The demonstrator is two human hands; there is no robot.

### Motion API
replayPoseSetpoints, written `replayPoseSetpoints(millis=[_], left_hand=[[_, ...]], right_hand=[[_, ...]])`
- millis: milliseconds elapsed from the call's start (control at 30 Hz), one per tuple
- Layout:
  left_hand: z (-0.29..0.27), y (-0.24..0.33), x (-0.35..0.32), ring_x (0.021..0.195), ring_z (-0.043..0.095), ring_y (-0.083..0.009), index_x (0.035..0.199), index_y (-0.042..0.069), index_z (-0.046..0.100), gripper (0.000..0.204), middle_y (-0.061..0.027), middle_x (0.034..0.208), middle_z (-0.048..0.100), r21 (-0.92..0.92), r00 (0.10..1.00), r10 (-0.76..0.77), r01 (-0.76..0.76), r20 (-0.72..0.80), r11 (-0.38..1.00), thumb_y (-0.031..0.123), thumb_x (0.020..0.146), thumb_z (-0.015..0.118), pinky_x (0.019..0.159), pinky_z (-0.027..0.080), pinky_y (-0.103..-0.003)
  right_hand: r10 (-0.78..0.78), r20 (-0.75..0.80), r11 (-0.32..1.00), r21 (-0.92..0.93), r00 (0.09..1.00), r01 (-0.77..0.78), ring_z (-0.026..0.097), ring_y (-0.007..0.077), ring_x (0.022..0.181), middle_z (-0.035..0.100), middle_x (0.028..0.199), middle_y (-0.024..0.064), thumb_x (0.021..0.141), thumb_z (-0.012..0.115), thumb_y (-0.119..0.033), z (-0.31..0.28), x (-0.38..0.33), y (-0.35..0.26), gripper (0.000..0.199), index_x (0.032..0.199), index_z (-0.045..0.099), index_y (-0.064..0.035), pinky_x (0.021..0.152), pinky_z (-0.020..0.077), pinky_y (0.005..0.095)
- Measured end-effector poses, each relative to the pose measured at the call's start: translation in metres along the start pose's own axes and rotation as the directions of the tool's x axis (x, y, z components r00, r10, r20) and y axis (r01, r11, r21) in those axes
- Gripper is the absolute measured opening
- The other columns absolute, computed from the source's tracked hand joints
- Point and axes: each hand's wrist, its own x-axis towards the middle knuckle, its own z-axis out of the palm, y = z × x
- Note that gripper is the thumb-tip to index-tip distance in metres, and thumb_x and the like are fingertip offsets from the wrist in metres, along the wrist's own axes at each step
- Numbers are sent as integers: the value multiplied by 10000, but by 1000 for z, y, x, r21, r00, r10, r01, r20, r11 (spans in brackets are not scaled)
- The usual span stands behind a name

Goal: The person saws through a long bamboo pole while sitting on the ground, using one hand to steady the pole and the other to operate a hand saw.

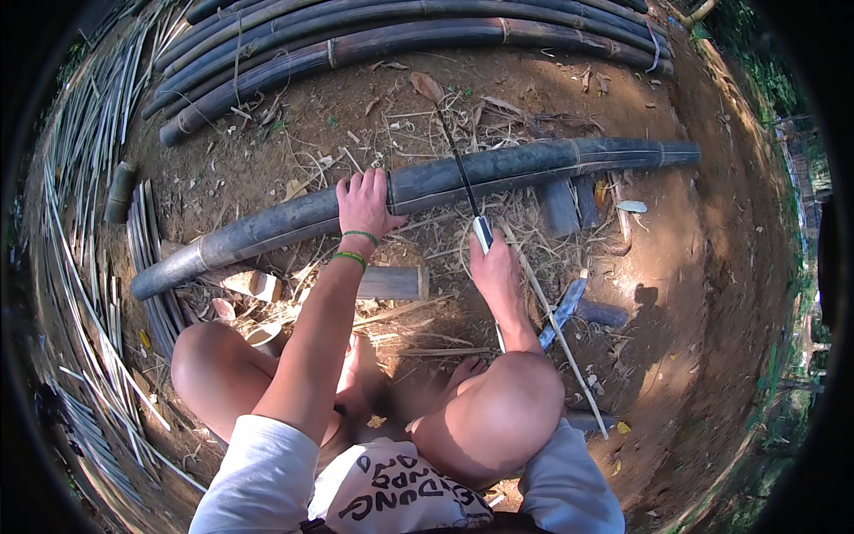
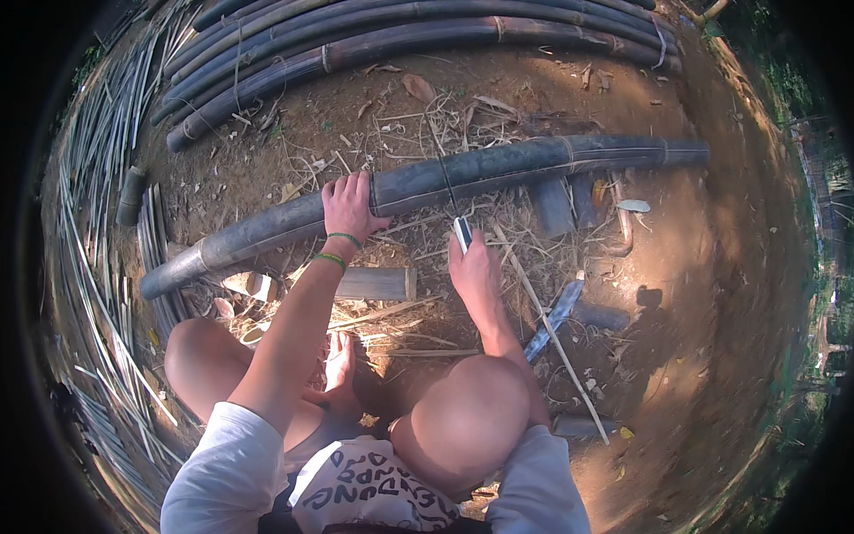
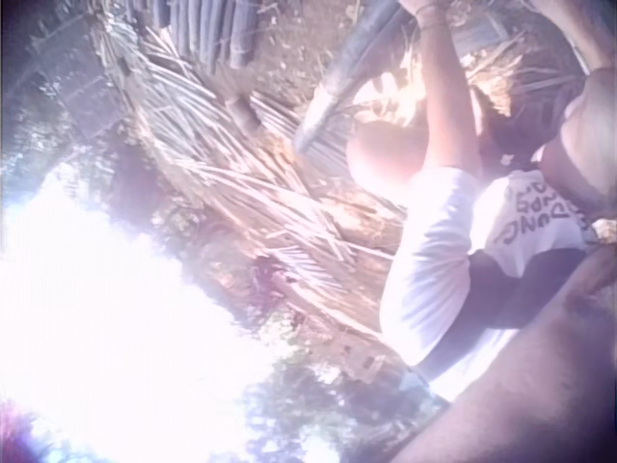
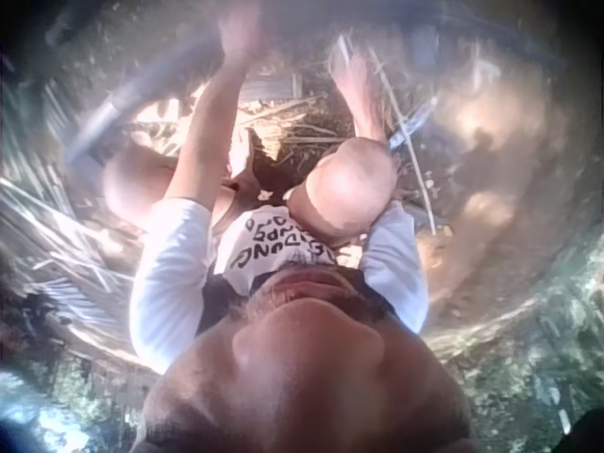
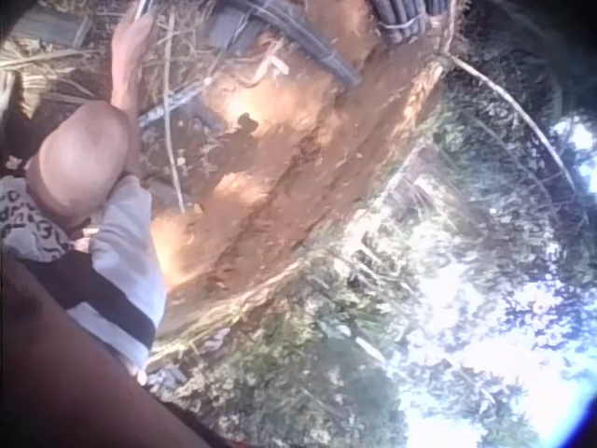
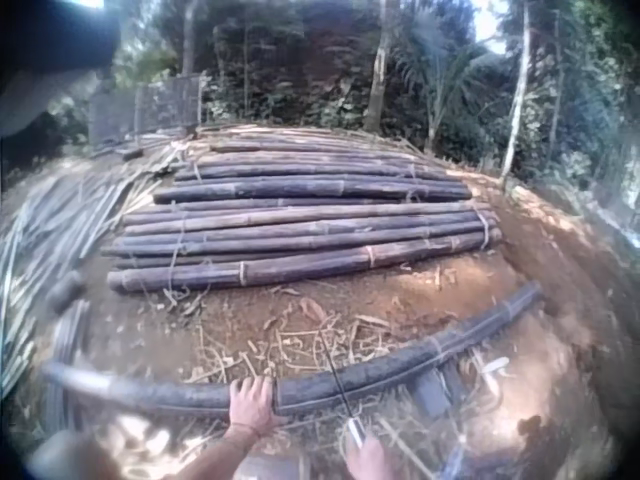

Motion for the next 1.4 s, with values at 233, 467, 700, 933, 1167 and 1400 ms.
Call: replayPoseSetpoints(millis=[233,467,700,933,1167,1400], left_hand=[[-4,5,0,1294,562,-270,1400,78,530,1049,-69,1310,624,-11,999,-33,33,31,999,501,545,966,1155,359,-507],[4,6,-17,1333,523,-271,1445,105,510,1055,-60,1362,588,28,998,-54,56,-43,998,463,565,969,1173,335,-537],[15,27,-33,1351,492,-290,1455,99,498,1054,-77,1392,561,57,983,-93,103,-156,993,493,594,960,1198,301,-578],[-5,42,-2,1331,510,-303,1414,83,518,1035,-91,1374,568,80,999,-35,32,39,996,523,590,963,1190,328,-541],[13,42,-13,1276,554,-284,1425,109,518,1042,-69,1353,597,36,998,20,-18,-53,999,458,559,981,1127,393,-510],[9,43,-7,1263,561,-271,1423,127,521,1055,-49,1326,606,0,999,12,-12,-48,1000,425,527,991,1113,401,-522]], right_hand=[[-53,-2,999,-4,999,53,693,554,866,706,849,340,1021,638,-271,8,49,-22,344,1025,635,73,759,545,594],[18,59,999,41,998,-21,707,525,844,699,819,332,1034,643,-294,-22,-26,-10,352,1049,622,57,725,544,600],[367,34,929,-56,929,-365,704,502,839,700,846,278,984,717,-411,-45,-148,36,379,1138,647,-72,715,540,570],[451,63,890,-109,890,-443,701,487,917,699,964,293,990,704,-444,-43,-144,20,449,1301,642,-126,798,553,560],[204,27,979,-26,979,-204,722,483,778,702,770,268,1003,696,-361,-33,-104,33,357,1115,625,-30,645,536,568],[9,-14,999,35,1000,-9,701,532,783,687,773,335,1038,642,-306,-5,2,-3,357,1041,622,50,646,542,590]])
